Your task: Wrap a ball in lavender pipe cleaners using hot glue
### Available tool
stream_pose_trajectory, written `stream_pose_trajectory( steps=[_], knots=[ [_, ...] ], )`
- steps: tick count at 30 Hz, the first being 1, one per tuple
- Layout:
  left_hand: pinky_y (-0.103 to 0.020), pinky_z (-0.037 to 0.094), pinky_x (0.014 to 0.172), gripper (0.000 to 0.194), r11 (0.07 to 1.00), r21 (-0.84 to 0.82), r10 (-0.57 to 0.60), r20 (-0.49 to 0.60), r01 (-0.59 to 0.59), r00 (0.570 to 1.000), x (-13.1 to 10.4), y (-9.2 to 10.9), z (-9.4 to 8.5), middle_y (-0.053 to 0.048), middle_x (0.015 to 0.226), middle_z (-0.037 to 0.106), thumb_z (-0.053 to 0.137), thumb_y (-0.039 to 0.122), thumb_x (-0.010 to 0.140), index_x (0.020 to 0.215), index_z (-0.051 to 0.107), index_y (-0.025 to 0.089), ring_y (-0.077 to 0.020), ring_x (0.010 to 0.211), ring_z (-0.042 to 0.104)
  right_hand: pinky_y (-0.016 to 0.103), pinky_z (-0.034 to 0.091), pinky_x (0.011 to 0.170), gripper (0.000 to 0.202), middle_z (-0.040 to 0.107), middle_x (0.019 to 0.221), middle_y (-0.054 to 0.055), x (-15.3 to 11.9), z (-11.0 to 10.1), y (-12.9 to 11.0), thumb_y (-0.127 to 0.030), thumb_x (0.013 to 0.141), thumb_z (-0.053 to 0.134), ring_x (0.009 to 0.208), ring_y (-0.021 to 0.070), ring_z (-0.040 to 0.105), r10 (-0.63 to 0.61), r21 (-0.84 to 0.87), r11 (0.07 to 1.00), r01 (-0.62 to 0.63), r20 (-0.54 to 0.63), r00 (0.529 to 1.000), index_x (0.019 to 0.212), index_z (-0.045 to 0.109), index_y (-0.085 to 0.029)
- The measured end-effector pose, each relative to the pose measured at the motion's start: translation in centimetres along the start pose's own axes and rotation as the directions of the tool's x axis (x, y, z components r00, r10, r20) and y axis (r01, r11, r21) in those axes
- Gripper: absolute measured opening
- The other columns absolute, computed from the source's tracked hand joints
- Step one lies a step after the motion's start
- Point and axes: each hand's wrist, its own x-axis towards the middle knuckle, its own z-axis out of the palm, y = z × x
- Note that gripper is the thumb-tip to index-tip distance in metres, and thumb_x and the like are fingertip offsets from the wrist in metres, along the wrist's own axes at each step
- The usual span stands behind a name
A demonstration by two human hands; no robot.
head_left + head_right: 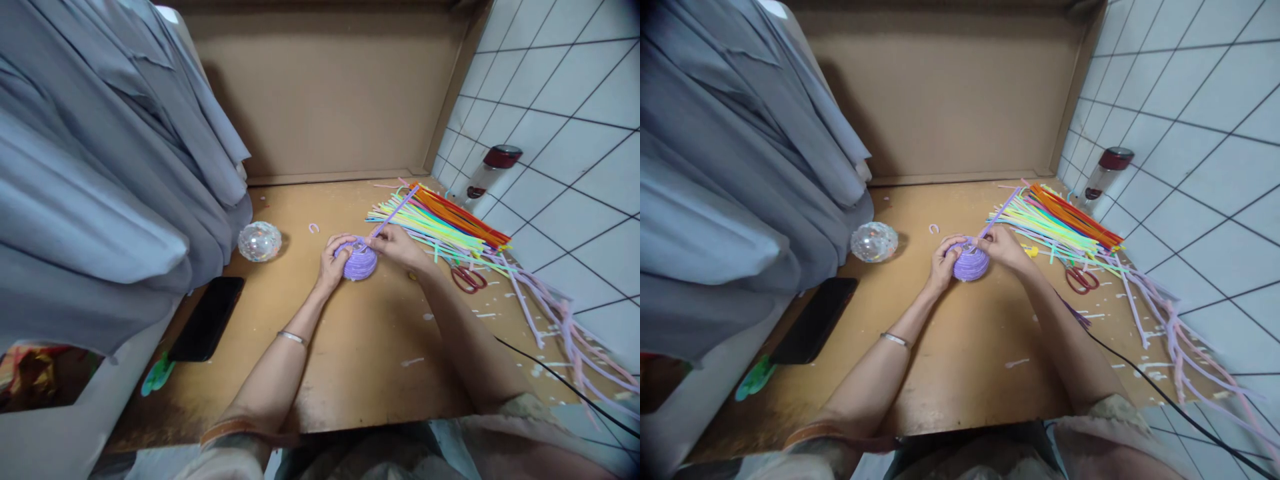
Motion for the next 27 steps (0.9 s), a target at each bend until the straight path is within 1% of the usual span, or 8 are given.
stream_pose_trajectory(
  steps=[3, 5, 9, 16, 19, 23, 27],
  knots=[
    [-0.041, 0.045, 0.109, 0.024, 1.000, 0.010, -0.011, -0.006, 0.011, 1.000, 0.0, 0.0, 0.0, -0.009, 0.114, 0.069, 0.062, 0.034, 0.081, 0.095, 0.076, 0.021, -0.0254, 0.119, 0.062, 0.026, 0.028, 0.053, 0.037, 0.047, 0.054, -0.002, -0.3, -0.5, -0.4, -0.055, 0.068, 0.060, 0.052, 0.0102, 0.039, 0.045, 0.015, 0.999, -0.045, -0.039, 0.998, 0.060, 0.052, -0.020],
    [-0.041, 0.045, 0.109, 0.025, 1.000, 0.017, -0.012, -0.003, 0.012, 1.000, 0.0, 0.0, 0.0, -0.009, 0.113, 0.069, 0.062, 0.035, 0.081, 0.095, 0.076, 0.021, -0.0253, 0.118, 0.062, 0.026, 0.027, 0.052, 0.034, 0.047, 0.053, -0.003, -0.4, -0.6, -0.5, -0.051, 0.069, 0.059, 0.051, 0.0097, 0.038, 0.061, -0.011, 0.998, -0.062, -0.048, 0.997, 0.059, 0.050, -0.021],
    [-0.042, 0.045, 0.110, 0.026, 1.000, 0.006, 0.001, 0.004, -0.001, 1.000, 0.1, 0.0, -0.1, -0.009, 0.114, 0.069, 0.062, 0.036, 0.081, 0.096, 0.076, 0.020, -0.0256, 0.118, 0.062, 0.026, 0.027, 0.053, 0.028, 0.047, 0.053, -0.003, -0.2, -0.5, -0.2, -0.043, 0.072, 0.058, 0.053, 0.0100, 0.039, 0.055, -0.093, 0.994, -0.056, -0.015, 0.998, 0.059, 0.047, -0.021],
    [-0.042, 0.046, 0.109, 0.026, 1.000, 0.015, -0.012, 0.008, 0.012, 1.000, 0.1, -0.1, -0.1, -0.010, 0.116, 0.069, 0.062, 0.036, 0.082, 0.096, 0.076, 0.020, -0.0261, 0.117, 0.063, 0.026, 0.031, 0.055, 0.029, 0.052, 0.056, -0.002, 0.2, -0.1, 0.7, -0.045, 0.074, 0.062, 0.057, 0.0121, 0.044, 0.038, -0.138, 0.990, -0.040, -0.021, 0.999, 0.063, 0.051, -0.021],
    [-0.043, 0.045, 0.110, 0.025, 1.000, 0.009, -0.019, 0.012, 0.019, 1.000, 0.1, -0.1, 0.0, -0.010, 0.116, 0.069, 0.062, 0.036, 0.082, 0.096, 0.076, 0.020, -0.0263, 0.119, 0.062, 0.026, 0.030, 0.055, 0.026, 0.051, 0.056, -0.002, 0.4, 0.3, 1.0, -0.042, 0.074, 0.061, 0.058, 0.0124, 0.044, 0.036, -0.170, 0.984, -0.045, -0.055, 0.998, 0.063, 0.051, -0.021],
    [-0.043, 0.045, 0.109, 0.025, 1.000, 0.002, -0.009, 0.028, 0.009, 1.000, 0.2, -0.1, -0.1, -0.010, 0.115, 0.069, 0.062, 0.037, 0.083, 0.095, 0.075, 0.020, -0.0264, 0.119, 0.062, 0.026, 0.028, 0.055, 0.025, 0.049, 0.057, -0.003, 0.4, 0.8, 1.0, -0.039, 0.074, 0.059, 0.056, 0.0111, 0.039, -0.003, -0.216, 0.976, -0.026, -0.133, 0.991, 0.062, 0.049, -0.021],
    [-0.044, 0.045, 0.110, 0.024, 1.000, -0.014, -0.013, 0.036, 0.014, 0.999, 0.1, 0.0, -0.1, -0.010, 0.116, 0.068, 0.062, 0.035, 0.083, 0.095, 0.075, 0.020, -0.0268, 0.119, 0.062, 0.026, 0.028, 0.056, 0.023, 0.049, 0.056, -0.003, 0.2, 1.1, 0.6, -0.038, 0.073, 0.059, 0.055, 0.0109, 0.038, -0.018, -0.228, 0.974, -0.015, -0.142, 0.990, 0.062, 0.049, -0.021]
  ],
)
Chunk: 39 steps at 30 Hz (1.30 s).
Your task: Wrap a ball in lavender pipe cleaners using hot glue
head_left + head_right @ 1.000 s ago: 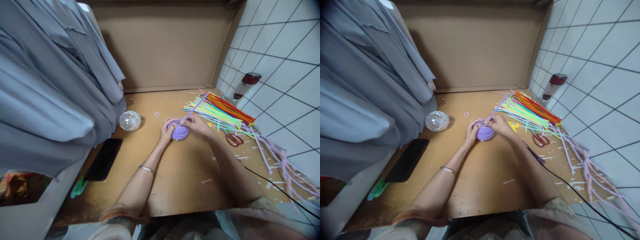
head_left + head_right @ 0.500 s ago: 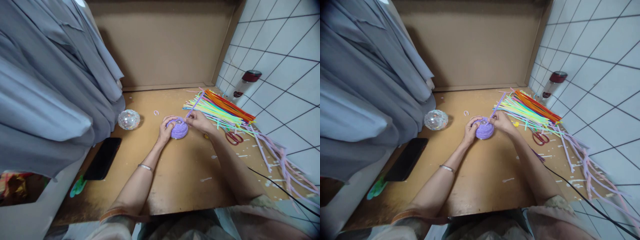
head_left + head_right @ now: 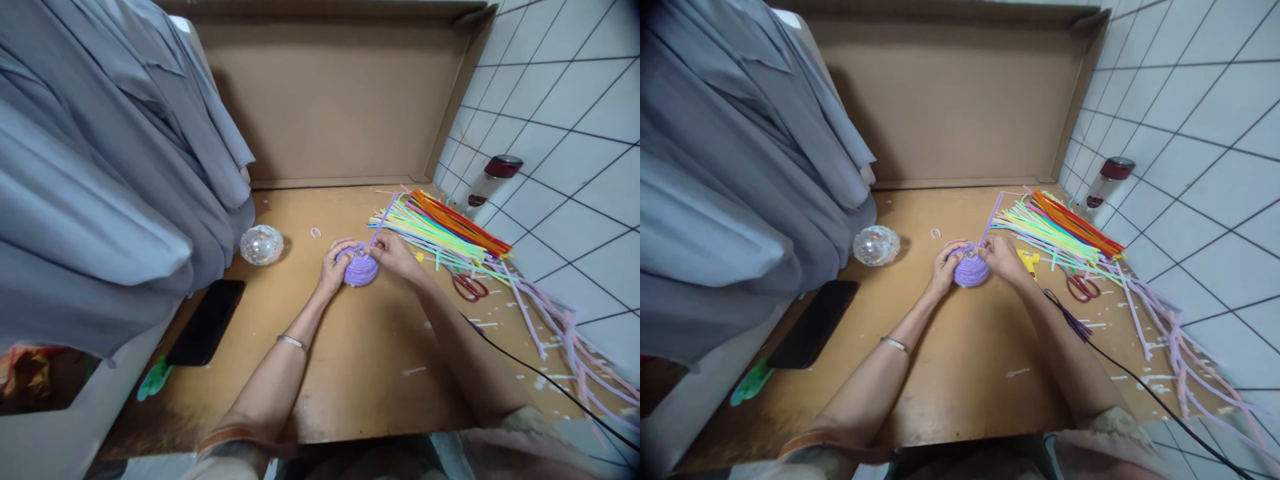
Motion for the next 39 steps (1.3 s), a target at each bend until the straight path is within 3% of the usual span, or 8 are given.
stream_pose_trajectory(
  steps=[19, 39],
  knots=[
    [-0.043, 0.043, 0.110, 0.028, 0.999, -0.032, -0.018, 0.018, 0.019, 1.000, 0.0, 0.5, -0.1, -0.010, 0.116, 0.068, 0.061, 0.042, 0.083, 0.095, 0.075, 0.021, -0.0273, 0.121, 0.060, 0.027, 0.031, 0.059, 0.020, 0.053, 0.060, -0.001, -0.1, -0.2, -1.0, -0.032, 0.077, 0.060, 0.058, 0.0128, 0.043, 0.044, -0.080, 0.996, -0.041, 0.036, 0.998, 0.064, 0.048, -0.022],
    [-0.041, 0.042, 0.110, 0.025, 0.998, 0.064, 0.026, -0.074, -0.021, 0.997, 0.1, 0.0, 0.3, -0.009, 0.113, 0.063, 0.058, 0.037, 0.081, 0.097, 0.068, 0.021, -0.0255, 0.119, 0.058, 0.027, 0.028, 0.058, 0.019, 0.049, 0.061, -0.002, -0.1, 0.1, -0.7, -0.032, 0.080, 0.057, 0.060, 0.0138, 0.042, 0.026, -0.123, 0.992, -0.026, -0.002, 1.000, 0.067, 0.047, -0.022]
  ],
)
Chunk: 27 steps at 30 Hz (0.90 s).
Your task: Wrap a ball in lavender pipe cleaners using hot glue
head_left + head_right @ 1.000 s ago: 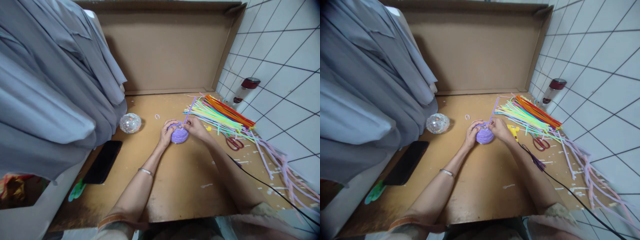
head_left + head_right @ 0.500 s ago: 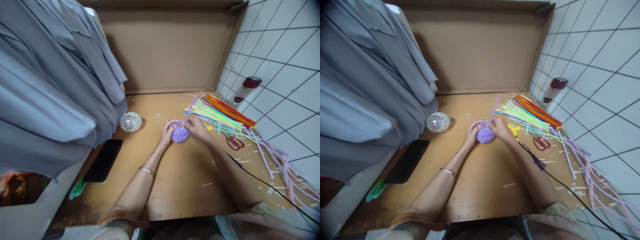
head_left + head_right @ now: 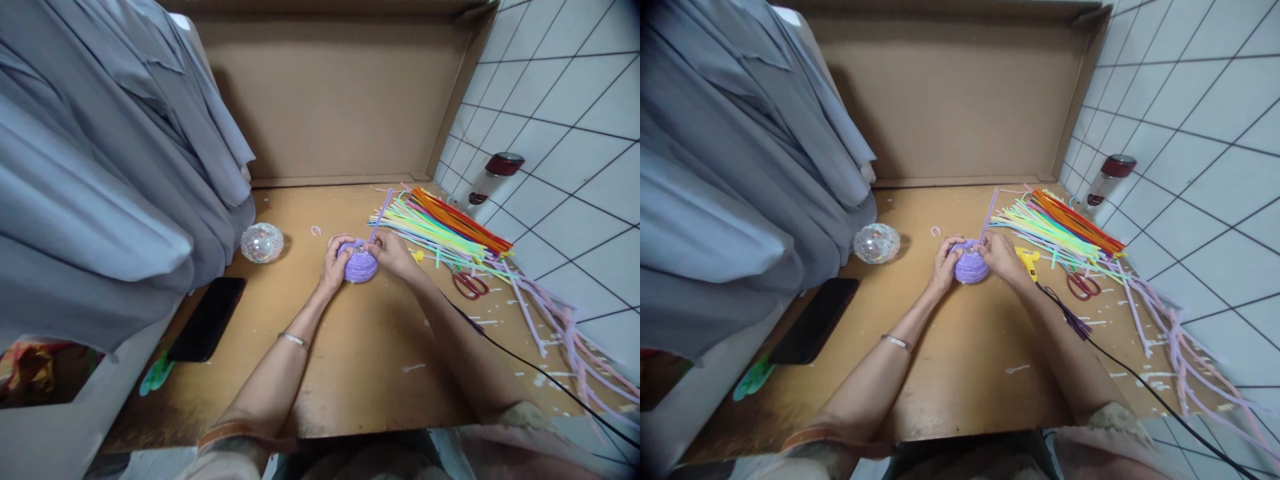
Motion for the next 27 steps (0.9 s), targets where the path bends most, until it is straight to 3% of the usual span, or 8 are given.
stream_pose_trajectory(
  steps=[27],
  knots=[
    [-0.040, 0.042, 0.106, 0.030, 1.000, -0.020, 0.008, 0.023, -0.007, 1.000, -0.12, 0.85, -0.16, -0.009, 0.112, 0.065, 0.060, 0.050, 0.086, 0.087, 0.065, 0.021, -0.0257, 0.117, 0.059, 0.027, 0.029, 0.059, 0.016, 0.051, 0.063, -0.001, 0.03, 0.09, 0.10, -0.031, 0.081, 0.058, 0.060, 0.0140, 0.042, -0.007, 0.006, 1.000, 0.007, -0.006, 1.000, 0.070, 0.051, -0.022]
  ],
)
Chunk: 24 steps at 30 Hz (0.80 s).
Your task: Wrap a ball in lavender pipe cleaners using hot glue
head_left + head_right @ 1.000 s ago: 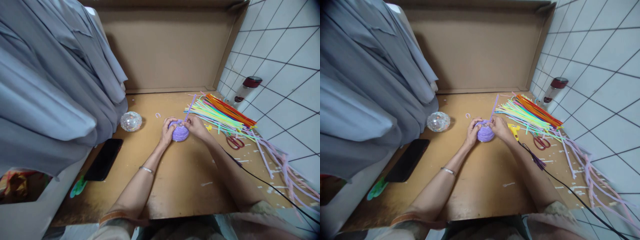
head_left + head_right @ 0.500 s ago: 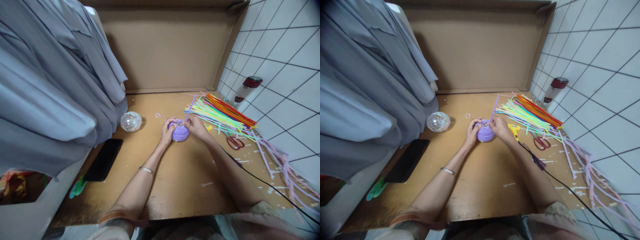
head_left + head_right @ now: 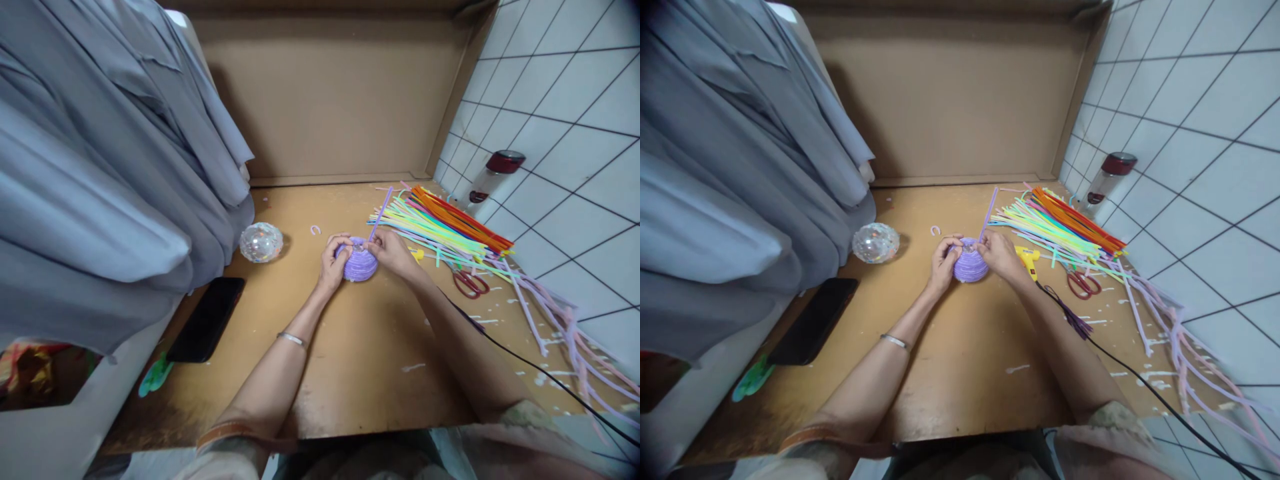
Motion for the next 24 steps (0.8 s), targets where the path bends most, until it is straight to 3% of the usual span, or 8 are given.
stream_pose_trajectory(
  steps=[24],
  knots=[
    [-0.036, 0.047, 0.101, 0.038, 0.995, -0.066, 0.070, -0.047, -0.073, 0.996, -0.3, -1.3, 0.2, -0.008, 0.112, 0.064, 0.057, 0.058, 0.091, 0.099, 0.061, 0.021, -0.0219, 0.110, 0.061, 0.027, 0.028, 0.060, 0.018, 0.049, 0.064, -0.001, -0.2, -0.3, -0.7, -0.030, 0.082, 0.057, 0.060, 0.0134, 0.040, 0.050, -0.019, 0.999, -0.049, 0.017, 0.999, 0.069, 0.046, -0.022]
  ],
)
